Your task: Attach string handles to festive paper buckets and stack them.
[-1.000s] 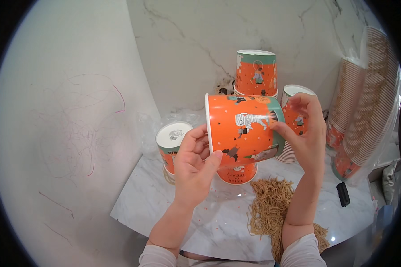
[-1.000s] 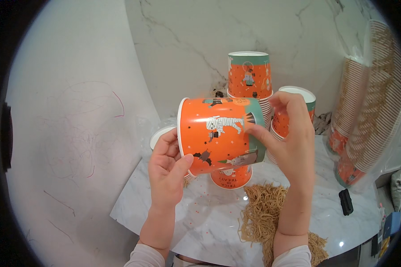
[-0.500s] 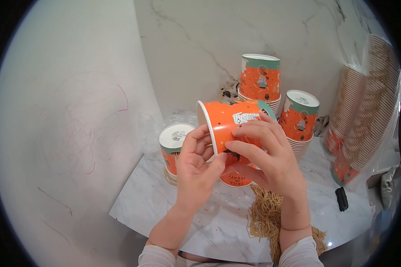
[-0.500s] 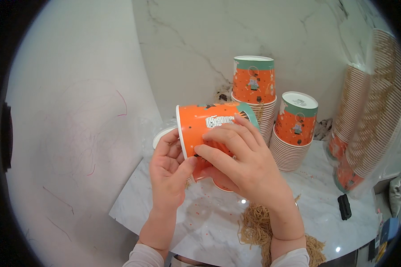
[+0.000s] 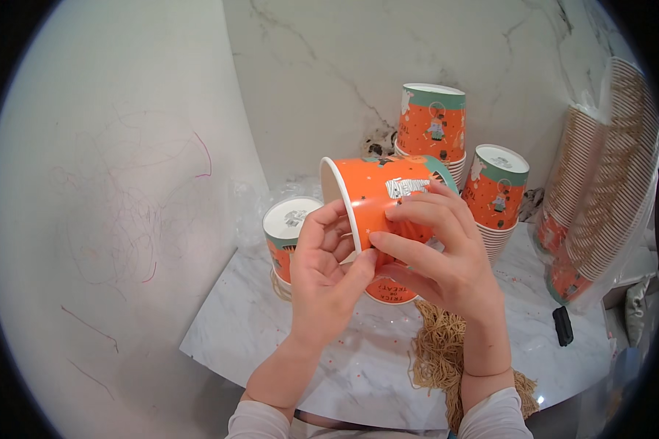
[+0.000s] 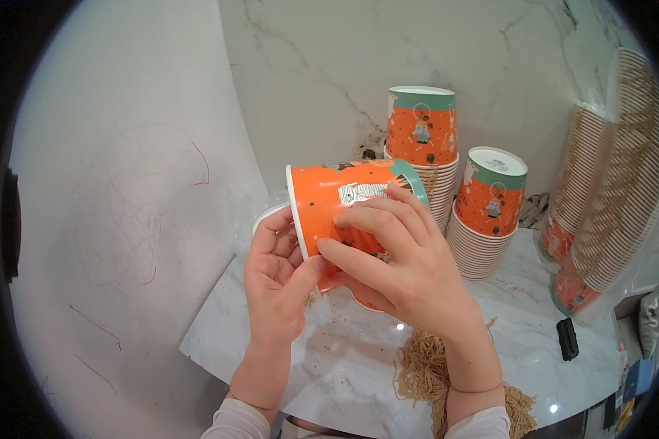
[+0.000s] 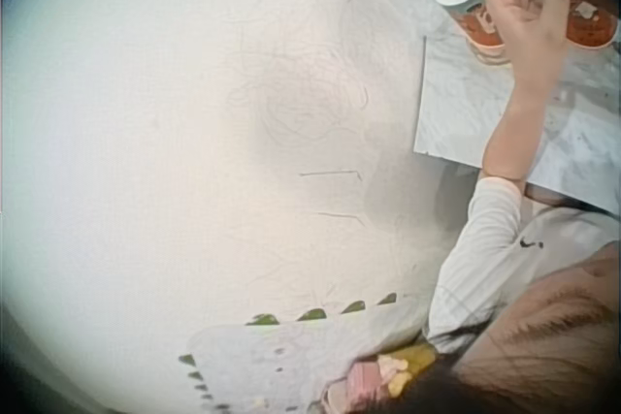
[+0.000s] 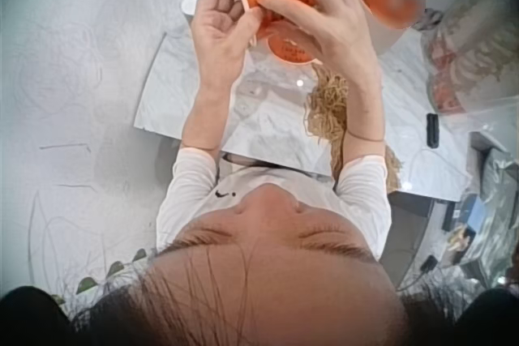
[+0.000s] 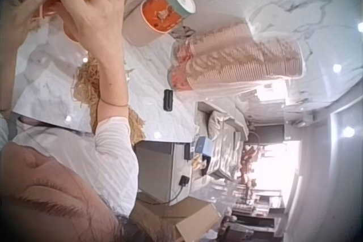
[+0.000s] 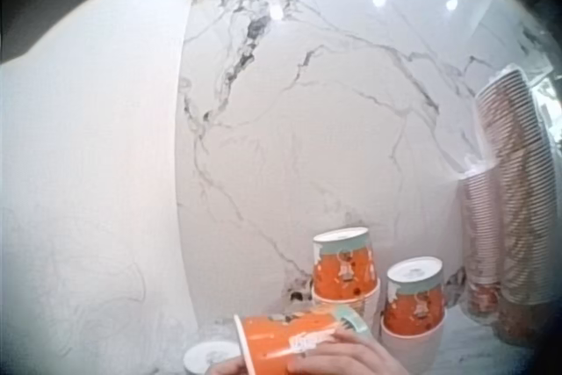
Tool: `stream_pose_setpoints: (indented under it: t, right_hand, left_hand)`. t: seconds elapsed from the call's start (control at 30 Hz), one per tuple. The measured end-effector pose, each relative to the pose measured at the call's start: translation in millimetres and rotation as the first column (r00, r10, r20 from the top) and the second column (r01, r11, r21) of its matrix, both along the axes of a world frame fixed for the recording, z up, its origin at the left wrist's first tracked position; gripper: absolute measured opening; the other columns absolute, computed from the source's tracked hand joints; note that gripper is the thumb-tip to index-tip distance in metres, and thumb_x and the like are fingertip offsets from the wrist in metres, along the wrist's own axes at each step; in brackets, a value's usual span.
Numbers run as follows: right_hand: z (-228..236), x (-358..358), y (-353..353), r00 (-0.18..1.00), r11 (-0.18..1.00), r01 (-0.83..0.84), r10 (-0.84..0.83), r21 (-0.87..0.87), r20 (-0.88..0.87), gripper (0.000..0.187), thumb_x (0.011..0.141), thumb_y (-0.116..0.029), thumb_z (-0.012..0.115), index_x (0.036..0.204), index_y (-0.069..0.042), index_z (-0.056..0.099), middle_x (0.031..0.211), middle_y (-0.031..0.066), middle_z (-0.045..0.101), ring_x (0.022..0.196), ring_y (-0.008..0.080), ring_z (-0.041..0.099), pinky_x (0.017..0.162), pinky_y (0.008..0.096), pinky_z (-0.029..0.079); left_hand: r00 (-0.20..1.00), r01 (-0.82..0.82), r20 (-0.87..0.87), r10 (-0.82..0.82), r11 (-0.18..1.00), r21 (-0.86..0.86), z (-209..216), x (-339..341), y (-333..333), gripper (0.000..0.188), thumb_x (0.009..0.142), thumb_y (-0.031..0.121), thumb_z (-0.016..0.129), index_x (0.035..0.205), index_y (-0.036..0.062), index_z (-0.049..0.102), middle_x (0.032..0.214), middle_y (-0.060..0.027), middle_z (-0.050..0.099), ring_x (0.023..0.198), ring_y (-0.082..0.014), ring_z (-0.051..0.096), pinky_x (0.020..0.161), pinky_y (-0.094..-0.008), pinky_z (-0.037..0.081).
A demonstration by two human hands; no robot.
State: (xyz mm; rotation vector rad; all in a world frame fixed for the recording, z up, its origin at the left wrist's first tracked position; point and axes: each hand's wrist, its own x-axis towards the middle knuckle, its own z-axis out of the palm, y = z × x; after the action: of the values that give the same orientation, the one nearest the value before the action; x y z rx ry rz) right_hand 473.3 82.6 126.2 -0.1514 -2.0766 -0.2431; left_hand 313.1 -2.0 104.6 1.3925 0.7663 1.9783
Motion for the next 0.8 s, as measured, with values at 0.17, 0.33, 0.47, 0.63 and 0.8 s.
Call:
stream_pose_setpoints:
  t: [0.17, 0.33, 0.47, 0.63, 0.8]
  right_hand:
    - [1.6, -0.6, -0.9, 1.000, 1.000, -0.012, 0.012, -0.007, 0.002, 0.050, 0.063, -0.013, 0.083, 0.111, -0.018, 0.071, 0.119, 0.0043, 0.062, 0.113, 0.0289, 0.061, 0.107, 0.0512, 0.049]
    - [4.0, -0.4, -2.4, 1.000, 1.000, -0.029, 0.029, -0.010, -0.004, 0.045, 0.066, -0.011, 0.083, 0.109, -0.016, 0.070, 0.119, 0.0057, 0.062, 0.113, 0.0295, 0.061, 0.105, 0.0509, 0.051]
    - [4.0, 0.4, -3.5, 1.000, 1.000, -0.016, 0.016, -0.004, -0.004, 0.045, 0.066, -0.011, 0.083, 0.109, -0.017, 0.070, 0.120, 0.0059, 0.061, 0.113, 0.0295, 0.061, 0.105, 0.0503, 0.051]
    - [3.1, 0.2, -2.7, 1.000, 1.000, -0.021, 0.021, -0.001, -0.007, 0.046, 0.066, -0.011, 0.083, 0.109, -0.017, 0.070, 0.120, 0.0056, 0.061, 0.113, 0.0294, 0.060, 0.105, 0.0495, 0.051]
    - [3.0, 1.8, 3.1, 0.999, 0.999, -0.050, 0.050, -0.005, -0.015, 0.045, 0.066, -0.010, 0.083, 0.109, -0.016, 0.070, 0.120, 0.0055, 0.061, 0.111, 0.0299, 0.062, 0.097, 0.0456, 0.055]
  left_hand:
    - [1.000, 0.005, -0.014, -0.005, 1.000, 0.011, -0.3, 0.0, 0.7, 0.053, 0.092, -0.007, 0.059, 0.142, -0.0027, 0.039, 0.136, -0.0158, 0.055, 0.123, -0.0204, 0.059, 0.102, -0.0349, 0.054]
    - [1.000, -0.011, 0.007, 0.011, 1.000, 0.011, -0.2, 4.9, 0.2, 0.053, 0.092, -0.008, 0.060, 0.141, -0.0019, 0.040, 0.136, -0.0150, 0.053, 0.123, -0.0224, 0.060, 0.096, -0.0349, 0.058]
    - [0.998, -0.048, -0.038, 0.050, 0.998, 0.046, -2.2, 4.1, 1.5, 0.052, 0.093, -0.008, 0.060, 0.141, -0.0017, 0.041, 0.136, -0.0148, 0.052, 0.121, -0.0234, 0.061, 0.096, -0.0354, 0.059]
    - [0.999, -0.027, -0.026, 0.028, 0.998, 0.064, -3.6, 2.7, 1.6, 0.053, 0.092, -0.009, 0.059, 0.141, -0.0010, 0.041, 0.133, -0.0135, 0.052, 0.121, -0.0237, 0.061, 0.094, -0.0337, 0.060]
    - [0.997, -0.044, -0.055, 0.049, 0.996, 0.082, -5.3, 3.2, 5.6, 0.055, 0.092, -0.009, 0.060, 0.143, -0.0005, 0.042, 0.123, -0.0111, 0.056, 0.115, -0.0187, 0.063, 0.088, -0.0301, 0.062]
